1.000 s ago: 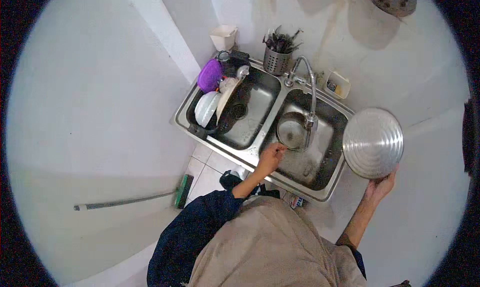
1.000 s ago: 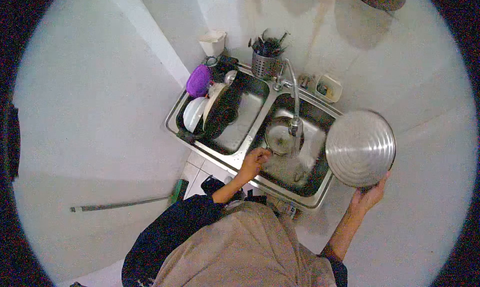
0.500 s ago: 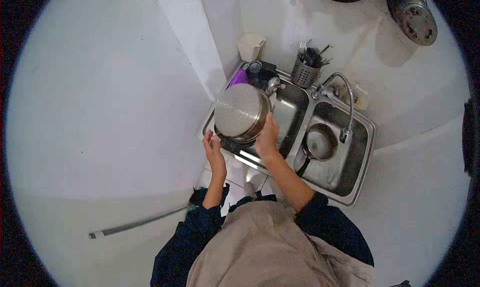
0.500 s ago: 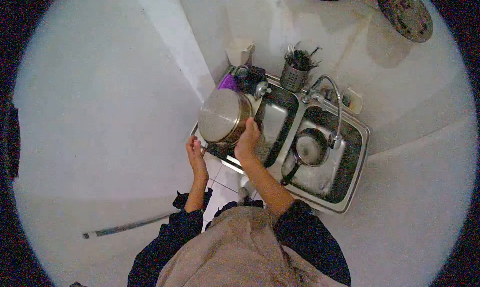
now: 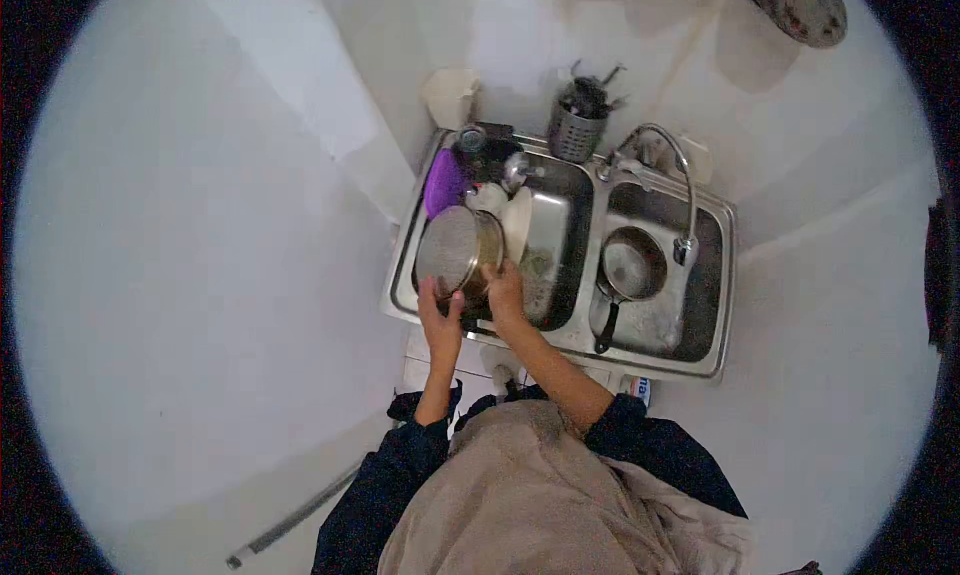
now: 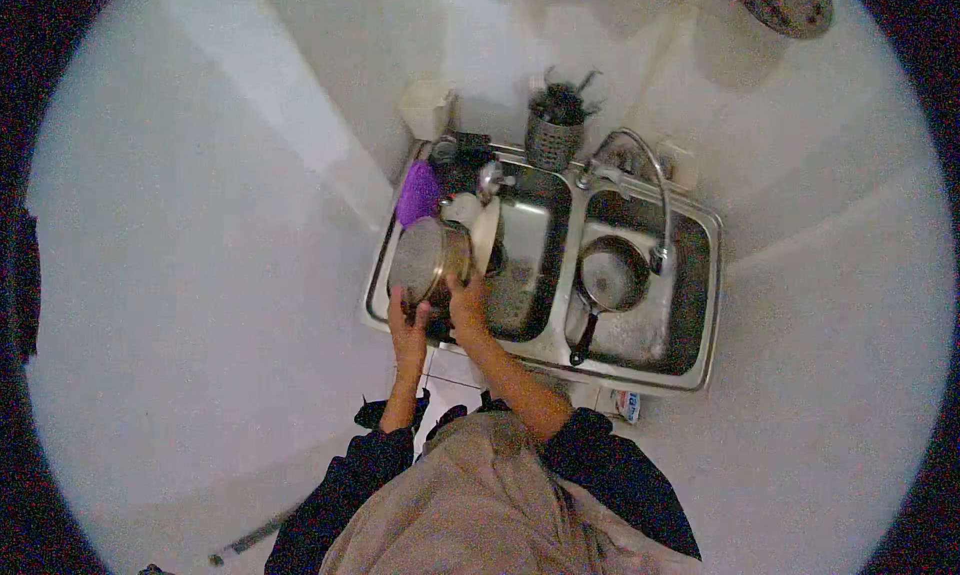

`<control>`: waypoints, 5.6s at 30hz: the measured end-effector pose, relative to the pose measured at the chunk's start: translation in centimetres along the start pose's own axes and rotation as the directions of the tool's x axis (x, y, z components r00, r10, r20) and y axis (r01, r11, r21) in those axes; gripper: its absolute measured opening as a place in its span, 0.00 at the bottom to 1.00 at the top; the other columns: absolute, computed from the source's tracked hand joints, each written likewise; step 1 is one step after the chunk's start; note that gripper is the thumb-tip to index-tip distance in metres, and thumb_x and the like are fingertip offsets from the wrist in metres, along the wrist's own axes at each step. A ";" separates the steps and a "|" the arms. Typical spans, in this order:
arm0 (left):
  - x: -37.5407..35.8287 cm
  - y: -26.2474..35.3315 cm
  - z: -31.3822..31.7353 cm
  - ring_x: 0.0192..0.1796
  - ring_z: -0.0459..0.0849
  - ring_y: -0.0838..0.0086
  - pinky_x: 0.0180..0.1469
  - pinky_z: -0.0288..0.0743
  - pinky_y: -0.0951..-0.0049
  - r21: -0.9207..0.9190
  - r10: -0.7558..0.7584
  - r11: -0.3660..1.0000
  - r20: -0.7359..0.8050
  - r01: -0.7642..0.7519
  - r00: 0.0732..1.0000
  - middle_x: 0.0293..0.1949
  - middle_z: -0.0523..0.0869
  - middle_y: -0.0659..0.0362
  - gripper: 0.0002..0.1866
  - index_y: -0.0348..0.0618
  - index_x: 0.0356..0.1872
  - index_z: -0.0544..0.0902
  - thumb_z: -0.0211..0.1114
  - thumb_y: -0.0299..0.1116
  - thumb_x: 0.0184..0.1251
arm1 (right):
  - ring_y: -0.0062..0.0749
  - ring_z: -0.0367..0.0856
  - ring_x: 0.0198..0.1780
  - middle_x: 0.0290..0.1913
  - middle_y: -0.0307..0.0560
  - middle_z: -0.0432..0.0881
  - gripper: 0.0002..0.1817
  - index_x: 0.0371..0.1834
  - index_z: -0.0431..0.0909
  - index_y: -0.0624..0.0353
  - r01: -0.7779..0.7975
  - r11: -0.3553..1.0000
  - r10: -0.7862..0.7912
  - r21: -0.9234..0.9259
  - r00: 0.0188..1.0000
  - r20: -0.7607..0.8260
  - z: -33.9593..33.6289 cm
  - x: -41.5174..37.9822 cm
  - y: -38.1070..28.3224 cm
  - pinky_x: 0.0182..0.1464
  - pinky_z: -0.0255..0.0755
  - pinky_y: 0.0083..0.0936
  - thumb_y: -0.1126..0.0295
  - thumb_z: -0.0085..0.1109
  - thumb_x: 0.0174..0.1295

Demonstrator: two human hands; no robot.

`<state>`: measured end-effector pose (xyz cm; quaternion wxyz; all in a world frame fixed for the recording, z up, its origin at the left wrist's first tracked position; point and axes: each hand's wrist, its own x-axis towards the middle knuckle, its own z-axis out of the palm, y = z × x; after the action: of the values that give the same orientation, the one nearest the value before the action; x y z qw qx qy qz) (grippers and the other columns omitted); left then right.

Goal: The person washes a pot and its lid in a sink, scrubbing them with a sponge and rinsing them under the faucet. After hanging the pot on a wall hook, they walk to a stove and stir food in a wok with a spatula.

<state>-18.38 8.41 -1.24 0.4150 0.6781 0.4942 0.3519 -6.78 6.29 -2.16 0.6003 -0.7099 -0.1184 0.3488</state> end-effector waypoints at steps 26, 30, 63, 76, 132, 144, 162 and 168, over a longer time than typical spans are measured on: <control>-10.0 10.3 11.1 0.63 0.60 0.61 0.64 0.53 0.62 0.022 0.169 0.986 -0.191 -0.167 0.967 0.60 0.63 0.50 0.20 0.36 0.54 0.68 0.56 0.34 0.63 | 0.19 0.63 0.15 0.16 0.35 0.66 0.11 0.21 0.65 0.55 -0.556 0.801 0.475 0.220 0.815 0.331 -38.7 -4.5 2.9 0.16 0.57 0.18 0.69 0.56 0.57; -11.7 11.5 14.1 0.62 0.61 0.60 0.63 0.52 0.62 -0.075 0.089 0.992 -0.171 -0.103 0.981 0.60 0.62 0.50 0.19 0.36 0.52 0.69 0.57 0.35 0.63 | 0.20 0.60 0.12 0.15 0.34 0.64 0.10 0.24 0.64 0.55 -0.613 0.761 0.578 0.212 0.790 0.206 -41.4 -5.7 1.6 0.13 0.54 0.20 0.70 0.56 0.58; -16.7 3.9 22.6 0.38 0.81 0.69 0.41 0.73 0.73 -0.099 -0.116 0.976 0.526 0.196 0.843 0.34 0.82 0.56 0.09 0.42 0.41 0.76 0.58 0.31 0.61 | 0.46 0.78 0.24 0.30 0.62 0.77 0.24 0.54 0.58 0.69 0.343 0.402 -0.397 -0.849 0.901 0.176 -41.3 -3.9 7.5 0.27 0.71 0.40 0.69 0.52 0.57; -16.6 2.2 23.2 0.39 0.79 0.74 0.44 0.71 0.75 -0.272 -0.156 0.886 0.588 0.375 0.794 0.35 0.82 0.57 0.08 0.41 0.40 0.76 0.57 0.29 0.61 | 0.22 0.64 0.12 0.17 0.39 0.68 0.09 0.24 0.68 0.60 -0.551 0.738 0.464 0.389 0.833 0.301 -43.3 -9.5 2.3 0.14 0.57 0.20 0.69 0.50 0.60; -16.0 4.9 21.3 0.42 0.79 0.71 0.46 0.70 0.74 -0.131 -0.040 0.978 0.644 0.161 0.764 0.36 0.82 0.56 0.07 0.41 0.39 0.77 0.55 0.30 0.62 | 0.42 0.73 0.19 0.23 0.53 0.74 0.27 0.61 0.55 0.61 -0.058 0.850 -0.195 -0.523 0.889 -0.415 -46.5 -15.0 1.9 0.21 0.67 0.33 0.78 0.46 0.55; -22.2 8.6 15.9 0.51 0.74 0.69 0.57 0.64 0.67 0.093 0.072 0.904 0.929 0.417 -0.364 0.49 0.77 0.55 0.29 0.45 0.54 0.72 0.41 0.57 0.66 | 0.19 0.63 0.10 0.16 0.36 0.67 0.16 0.47 0.66 0.60 -0.346 0.705 0.449 0.618 0.893 -0.012 -36.6 -28.3 -8.5 0.10 0.58 0.15 0.75 0.49 0.53; -12.2 11.2 11.3 0.25 0.75 0.72 0.31 0.73 0.69 -0.134 -0.241 0.320 0.946 0.938 0.218 0.20 0.73 0.62 0.08 0.40 0.32 0.73 0.56 0.34 0.63 | 0.22 0.73 0.20 0.19 0.39 0.76 0.11 0.30 0.76 0.60 0.144 0.854 -0.256 -0.500 0.953 -0.162 -41.2 -4.4 -13.0 0.22 0.66 0.22 0.64 0.48 0.61; -10.2 14.2 12.9 0.14 0.61 0.80 0.19 0.59 0.76 -0.278 -0.393 0.271 0.842 0.922 0.369 0.13 0.62 0.69 0.08 0.44 0.28 0.72 0.55 0.36 0.64 | 0.33 0.77 0.27 0.24 0.47 0.78 0.10 0.35 0.76 0.61 0.382 0.787 -0.510 -0.484 0.845 -0.162 -42.9 21.0 -12.9 0.33 0.72 0.28 0.66 0.55 0.53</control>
<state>-4.22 -6.56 5.76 0.8946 0.2187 0.3877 0.0392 39.10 -11.18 4.01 0.5031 -0.8186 -0.2716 0.0543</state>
